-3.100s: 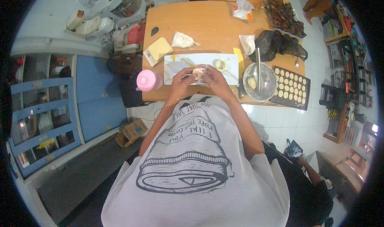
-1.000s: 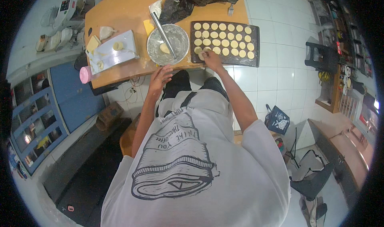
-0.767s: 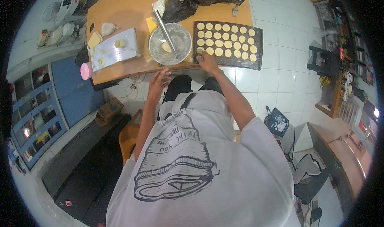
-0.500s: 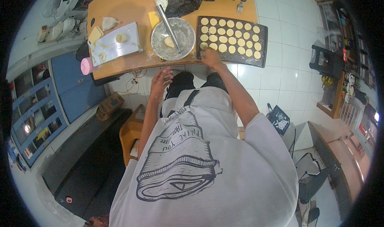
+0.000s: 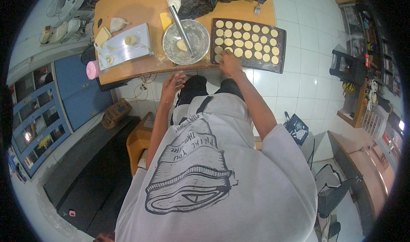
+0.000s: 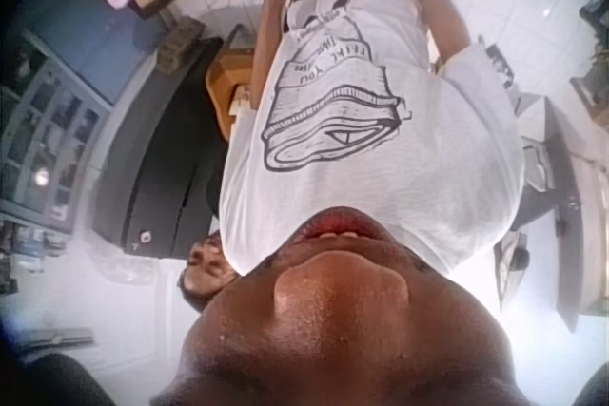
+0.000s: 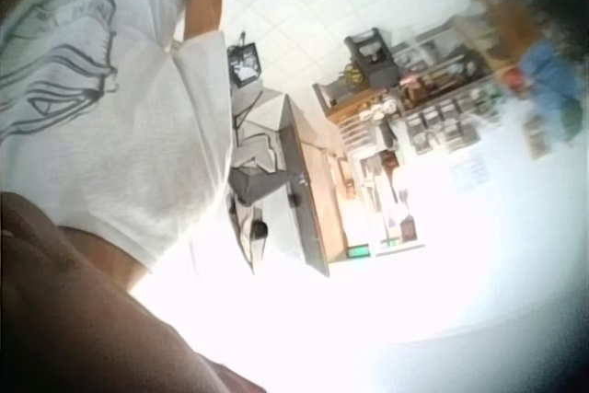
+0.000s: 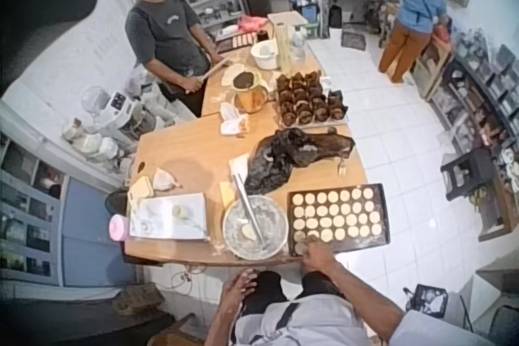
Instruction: The person prepares pastries by scooping filling from a bowl, placing it onto a dough circle, and folding the dough over the filling by hand before placing the finished item onto a baking tray.
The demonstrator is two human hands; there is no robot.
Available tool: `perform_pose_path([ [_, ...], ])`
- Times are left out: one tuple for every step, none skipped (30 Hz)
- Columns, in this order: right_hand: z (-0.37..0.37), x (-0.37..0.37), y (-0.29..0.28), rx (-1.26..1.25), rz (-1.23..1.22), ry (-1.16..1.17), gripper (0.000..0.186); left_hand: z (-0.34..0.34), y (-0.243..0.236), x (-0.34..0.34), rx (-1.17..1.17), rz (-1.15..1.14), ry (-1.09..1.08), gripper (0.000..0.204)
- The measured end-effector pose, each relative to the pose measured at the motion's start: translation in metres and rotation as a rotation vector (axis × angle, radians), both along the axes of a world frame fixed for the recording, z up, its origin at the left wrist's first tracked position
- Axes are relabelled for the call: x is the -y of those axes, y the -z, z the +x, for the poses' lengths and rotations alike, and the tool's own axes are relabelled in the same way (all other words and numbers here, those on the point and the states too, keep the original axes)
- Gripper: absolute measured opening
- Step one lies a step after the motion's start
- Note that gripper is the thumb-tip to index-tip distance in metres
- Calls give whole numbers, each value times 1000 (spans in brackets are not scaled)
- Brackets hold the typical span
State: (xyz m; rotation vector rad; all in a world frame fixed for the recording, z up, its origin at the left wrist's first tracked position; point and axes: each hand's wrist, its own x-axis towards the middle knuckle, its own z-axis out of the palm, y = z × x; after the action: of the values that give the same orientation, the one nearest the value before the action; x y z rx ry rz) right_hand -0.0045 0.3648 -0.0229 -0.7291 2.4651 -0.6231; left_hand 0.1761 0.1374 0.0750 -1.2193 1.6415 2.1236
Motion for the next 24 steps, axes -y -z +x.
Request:
perform_pose_path([
  [-1, -3, -8, 9, -73, 105, 37, -1, 0, 2, -8, -8, 1, 37],
  [-1, -6, -15, 19, -146, 209, 36, -1, -1, 3, -16, -16, 0, 37],
  [0, -10, -19, 14, -148, 203, 36, 0, -2, 5, -21, -16, -5, 37],
  [-2, -18, -21, -6, -165, 233, 34, -2, -5, 7, -29, -28, -17, 40],
  [-3, -27, -20, -28, -182, 263, 31, -4, -8, 7, -39, -40, -29, 42],
  [-1, -32, -19, -5, -225, 314, 28, -5, -12, 8, -49, -39, -33, 42],
  [-1, -38, -17, -18, -226, 309, 28, -8, -16, 9, -58, -31, -59, 41],
  [0, -44, -16, 22, -240, 284, 27, -11, -18, 11, -65, -24, -85, 39],
  [1, -47, -13, 63, -253, 259, 27, -14, -18, 13, -76, -24, -88, 39],
  [4, -47, -10, 47, -271, 278, 25, -15, -17, 14, -77, -9, -84, 40],
  [6, -47, -1, 41, -269, 280, 25, -18, -17, 13, -74, 7, -75, 40],
  [6, -45, 8, 98, -297, 294, 25, -22, -16, 12, -78, 10, -72, 40],
  [7, -41, 12, 162, -323, 303, 25, -24, -18, 11, -91, 3, -44, 40],
  [7, -36, 16, 152, -306, 273, 26, -27, -19, 9, -105, -3, -16, 39],
  [9, -32, 19, 155, -303, 269, 26, -30, -20, 8, -102, -2, -21, 39],
  [10, -26, 20, 99, -258, 233, 27, -35, -21, 8, -97, -14, 7, 39],
  [10, -21, 21, 44, -214, 195, 29, -38, -22, 7, -92, -27, 33, 39],
  [11, -15, 22, 160, -201, 249, 33, -40, -22, 5, -92, -28, 24, 39],
  [13, -11, 24, 161, -202, 242, 33, -42, -22, 5, -85, -43, 26, 39],
  [15, -8, 26, 86, -195, 237, 34, -43, -22, 4, -79, -58, 27, 39],
  [15, -6, 27, 12, -189, 230, 36, -43, -22, 2, -78, -61, 19, 39],
  [16, -4, 29, 16, -192, 223, 36, -42, -23, 1, -91, -56, 15, 39],
  [16, -2, 31, 14, -192, 226, 38, -41, -24, 0, -104, -52, 12, 39],
  [17, 0, 33, 13, -191, 229, 39, -40, -25, -2, -101, -56, 5, 39],
])
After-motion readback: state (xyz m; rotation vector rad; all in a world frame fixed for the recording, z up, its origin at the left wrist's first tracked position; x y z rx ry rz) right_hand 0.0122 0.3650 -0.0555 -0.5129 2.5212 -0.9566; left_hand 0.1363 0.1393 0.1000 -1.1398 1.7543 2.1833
